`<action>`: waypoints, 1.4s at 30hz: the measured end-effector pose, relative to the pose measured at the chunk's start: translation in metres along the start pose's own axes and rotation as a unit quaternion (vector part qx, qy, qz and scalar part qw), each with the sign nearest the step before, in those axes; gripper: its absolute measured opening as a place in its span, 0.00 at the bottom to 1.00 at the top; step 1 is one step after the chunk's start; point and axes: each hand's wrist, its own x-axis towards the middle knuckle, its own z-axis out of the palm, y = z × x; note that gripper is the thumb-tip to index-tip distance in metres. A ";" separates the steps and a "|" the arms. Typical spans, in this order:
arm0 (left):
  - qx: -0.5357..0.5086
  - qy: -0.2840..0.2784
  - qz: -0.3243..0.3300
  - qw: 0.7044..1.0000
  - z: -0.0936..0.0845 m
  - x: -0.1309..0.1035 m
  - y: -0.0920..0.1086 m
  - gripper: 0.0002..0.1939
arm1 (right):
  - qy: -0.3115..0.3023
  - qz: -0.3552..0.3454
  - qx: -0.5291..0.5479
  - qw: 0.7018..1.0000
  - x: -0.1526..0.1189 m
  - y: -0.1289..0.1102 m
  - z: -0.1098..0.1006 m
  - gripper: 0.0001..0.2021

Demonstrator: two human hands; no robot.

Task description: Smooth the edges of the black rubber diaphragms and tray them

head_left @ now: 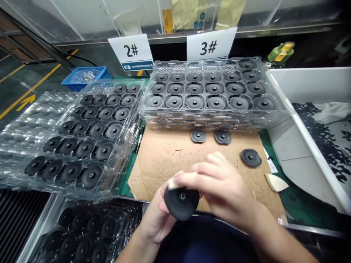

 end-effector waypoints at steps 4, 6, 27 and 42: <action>0.065 -0.018 -0.005 0.998 -0.001 -0.001 0.003 0.27 | 0.068 0.184 0.018 0.980 -0.032 0.027 0.005 0.11; 0.069 -0.009 0.007 0.998 -0.004 0.000 0.003 0.27 | 0.081 0.268 0.055 0.958 -0.056 0.038 0.024 0.10; 0.112 0.107 0.103 0.983 0.010 0.002 -0.023 0.22 | 0.075 0.161 0.089 0.980 -0.006 -0.022 0.018 0.12; 0.111 0.064 0.071 0.989 0.023 0.000 -0.018 0.27 | -0.009 0.171 -0.044 0.984 -0.036 -0.039 -0.015 0.11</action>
